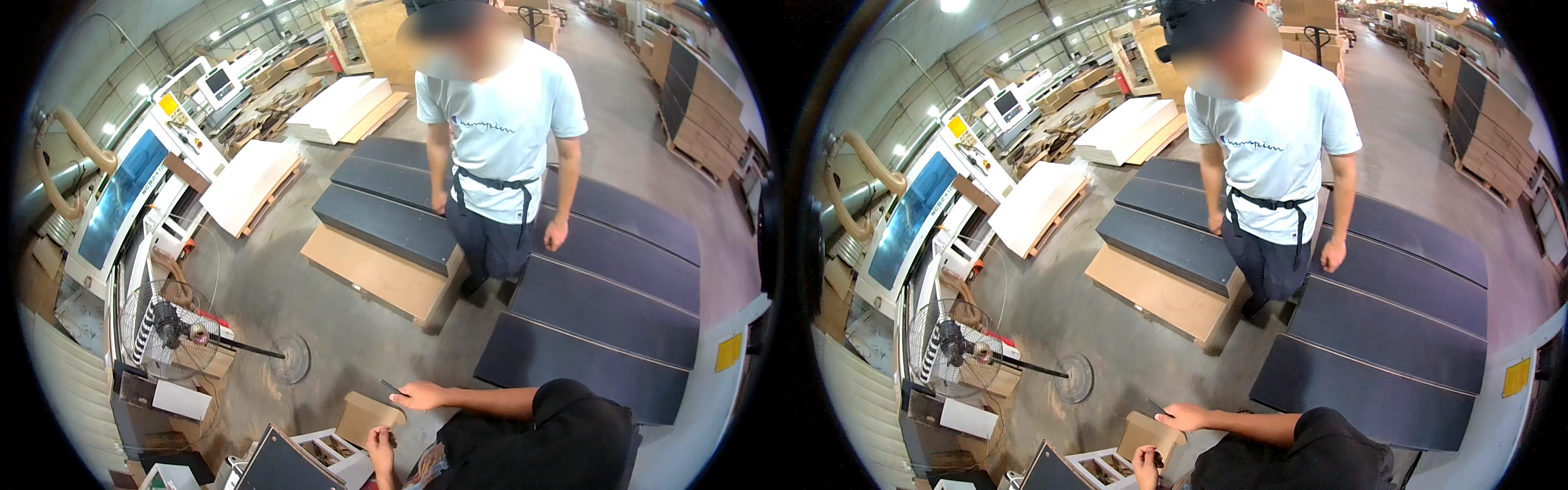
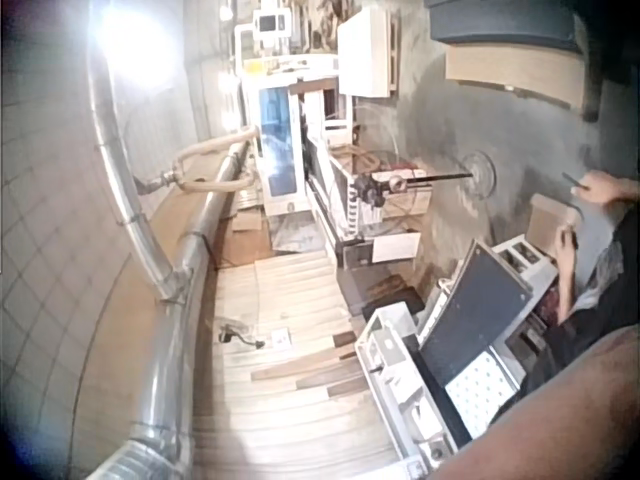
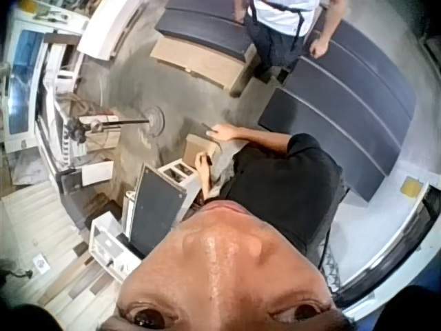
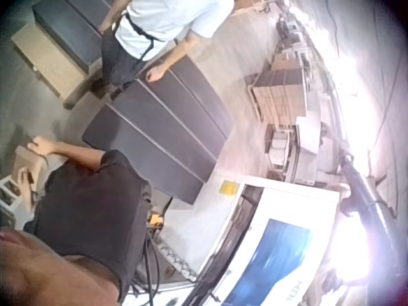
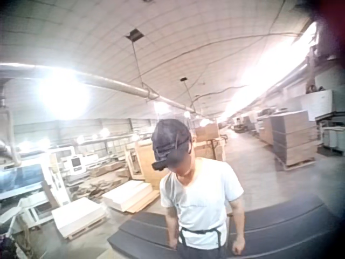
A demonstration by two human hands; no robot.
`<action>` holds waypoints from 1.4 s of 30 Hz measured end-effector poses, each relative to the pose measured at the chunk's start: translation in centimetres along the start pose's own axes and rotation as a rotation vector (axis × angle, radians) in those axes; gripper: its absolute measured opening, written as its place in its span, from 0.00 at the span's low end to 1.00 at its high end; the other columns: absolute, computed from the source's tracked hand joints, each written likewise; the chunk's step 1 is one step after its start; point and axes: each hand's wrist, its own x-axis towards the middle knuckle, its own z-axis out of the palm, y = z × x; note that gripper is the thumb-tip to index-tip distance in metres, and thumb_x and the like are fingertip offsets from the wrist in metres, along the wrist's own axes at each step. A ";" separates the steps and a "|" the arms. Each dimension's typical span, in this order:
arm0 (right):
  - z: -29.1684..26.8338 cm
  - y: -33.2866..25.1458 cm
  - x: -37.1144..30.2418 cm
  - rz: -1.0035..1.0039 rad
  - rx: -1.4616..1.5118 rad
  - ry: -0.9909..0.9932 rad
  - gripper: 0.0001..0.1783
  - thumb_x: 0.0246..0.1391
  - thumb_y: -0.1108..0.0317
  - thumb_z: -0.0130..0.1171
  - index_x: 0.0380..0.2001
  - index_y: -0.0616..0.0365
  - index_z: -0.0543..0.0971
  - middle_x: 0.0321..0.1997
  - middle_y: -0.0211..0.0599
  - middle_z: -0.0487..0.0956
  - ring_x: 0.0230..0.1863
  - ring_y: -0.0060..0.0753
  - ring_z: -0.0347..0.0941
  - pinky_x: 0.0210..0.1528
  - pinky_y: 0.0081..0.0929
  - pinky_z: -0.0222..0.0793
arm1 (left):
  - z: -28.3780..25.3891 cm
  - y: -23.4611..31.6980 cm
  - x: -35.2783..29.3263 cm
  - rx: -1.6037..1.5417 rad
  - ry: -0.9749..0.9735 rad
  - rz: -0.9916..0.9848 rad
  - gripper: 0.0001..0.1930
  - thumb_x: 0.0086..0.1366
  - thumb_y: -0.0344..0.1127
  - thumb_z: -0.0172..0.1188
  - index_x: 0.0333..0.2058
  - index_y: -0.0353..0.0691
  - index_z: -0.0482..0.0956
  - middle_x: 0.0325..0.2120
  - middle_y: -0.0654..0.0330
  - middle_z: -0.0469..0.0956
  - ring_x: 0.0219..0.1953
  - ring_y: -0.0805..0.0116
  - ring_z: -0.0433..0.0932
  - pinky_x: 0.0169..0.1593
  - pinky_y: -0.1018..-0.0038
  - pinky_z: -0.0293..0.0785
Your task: The person places black and white panels onto a machine bed, uses a small hand tool to manipulate the edges, and marks a cardboard box with a pen.
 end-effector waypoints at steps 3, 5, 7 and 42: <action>-0.1 -0.2 0.3 -0.012 -0.027 -0.019 0.33 0.68 0.39 0.41 0.33 0.61 0.78 0.27 0.54 0.78 0.33 0.59 0.75 0.38 0.49 0.68 | 0.1 0.3 -0.7 0.032 0.014 0.019 0.09 0.73 0.37 0.55 0.37 0.37 0.76 0.23 0.64 0.76 0.23 0.77 0.71 0.27 0.79 0.68; 0.0 -0.1 0.5 -0.023 -0.043 -0.021 0.33 0.68 0.40 0.41 0.33 0.61 0.77 0.26 0.53 0.77 0.32 0.58 0.75 0.38 0.49 0.68 | -0.1 0.3 -0.6 0.069 -0.020 0.011 0.07 0.73 0.35 0.56 0.41 0.37 0.74 0.25 0.61 0.79 0.24 0.77 0.74 0.29 0.80 0.70; -0.3 -0.8 0.5 -0.032 -0.046 -0.025 0.32 0.69 0.40 0.41 0.33 0.61 0.77 0.25 0.52 0.77 0.31 0.57 0.75 0.38 0.49 0.68 | -0.1 0.1 -1.1 0.081 -0.019 0.003 0.08 0.72 0.32 0.56 0.45 0.36 0.71 0.26 0.59 0.81 0.25 0.76 0.77 0.30 0.80 0.72; -5.3 -5.4 -2.3 -0.299 -0.052 0.063 0.24 0.69 0.50 0.49 0.27 0.60 0.75 0.17 0.45 0.72 0.21 0.42 0.71 0.29 0.41 0.65 | 2.1 4.1 -3.6 0.110 0.146 0.049 0.06 0.63 0.29 0.68 0.34 0.36 0.78 0.24 0.70 0.75 0.26 0.82 0.69 0.31 0.82 0.65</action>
